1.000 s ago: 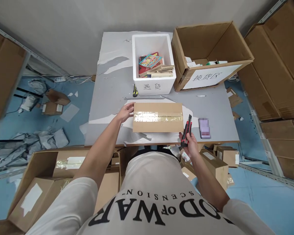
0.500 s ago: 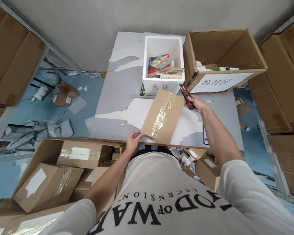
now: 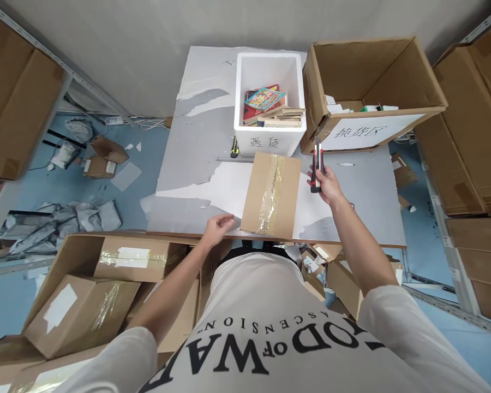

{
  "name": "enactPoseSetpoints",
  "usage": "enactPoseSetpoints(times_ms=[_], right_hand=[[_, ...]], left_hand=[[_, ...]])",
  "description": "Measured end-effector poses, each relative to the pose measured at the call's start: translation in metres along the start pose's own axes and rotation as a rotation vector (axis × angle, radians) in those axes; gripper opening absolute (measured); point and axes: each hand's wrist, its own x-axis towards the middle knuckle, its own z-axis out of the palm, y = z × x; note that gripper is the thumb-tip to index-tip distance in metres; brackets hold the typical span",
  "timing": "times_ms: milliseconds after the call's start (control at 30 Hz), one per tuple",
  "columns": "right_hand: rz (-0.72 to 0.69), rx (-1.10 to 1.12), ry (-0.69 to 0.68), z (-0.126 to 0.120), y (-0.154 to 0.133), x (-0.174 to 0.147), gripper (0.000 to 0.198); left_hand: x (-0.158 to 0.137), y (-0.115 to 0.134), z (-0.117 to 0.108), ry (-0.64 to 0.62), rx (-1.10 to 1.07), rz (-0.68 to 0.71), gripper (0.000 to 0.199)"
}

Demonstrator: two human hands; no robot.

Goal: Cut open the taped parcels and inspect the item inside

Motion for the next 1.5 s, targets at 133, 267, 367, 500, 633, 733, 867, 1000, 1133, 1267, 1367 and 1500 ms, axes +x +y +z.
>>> enactPoseSetpoints(times_ms=[133, 267, 367, 500, 633, 733, 867, 1000, 1133, 1267, 1367, 1500], right_hand=[[0.115, 0.177, 0.051, -0.022, 0.037, -0.091, 0.034], [0.290, 0.319, 0.088, -0.021, 0.083, -0.181, 0.052], [0.380, 0.412, 0.099, -0.009, 0.103, -0.219, 0.057], [0.411, 0.490, 0.104, 0.009, 0.106, -0.230, 0.047], [0.379, 0.496, 0.139, 0.022, 0.104, -0.222, 0.044], [0.341, 0.458, 0.176, 0.018, 0.102, -0.216, 0.045], [0.251, 0.361, 0.198, -0.006, 0.084, -0.194, 0.036], [0.177, 0.245, 0.142, -0.031, 0.049, -0.139, 0.031], [0.117, 0.100, 0.045, -0.033, 0.018, -0.063, 0.029], [0.061, 0.012, -0.087, -0.016, 0.004, -0.003, 0.031], [0.051, -0.020, -0.148, -0.006, 0.004, 0.014, 0.034], [-0.032, -0.098, -0.068, -0.018, 0.014, -0.005, 0.043]], left_hand=[[0.074, 0.043, -0.013, -0.047, 0.039, 0.113, 0.084], [0.159, 0.093, 0.011, -0.206, 0.053, 0.188, 0.076], [0.203, 0.119, 0.041, -0.251, 0.039, 0.165, 0.058], [0.222, 0.126, 0.067, -0.269, 0.022, 0.075, 0.043], [0.217, 0.121, 0.072, -0.295, -0.017, 0.045, 0.034], [0.208, 0.120, 0.065, -0.289, -0.027, 0.078, 0.032], [0.181, 0.116, 0.041, -0.186, -0.035, 0.155, 0.036], [0.127, 0.092, 0.011, 0.023, -0.104, 0.231, 0.047], [0.065, 0.050, 0.009, 0.273, -0.176, 0.231, 0.055], [0.024, 0.012, 0.026, 0.393, -0.258, 0.174, 0.055], [0.013, -0.002, 0.030, 0.418, -0.229, 0.170, 0.054], [0.017, 0.004, 0.023, 0.529, 0.114, 0.244, 0.050]])
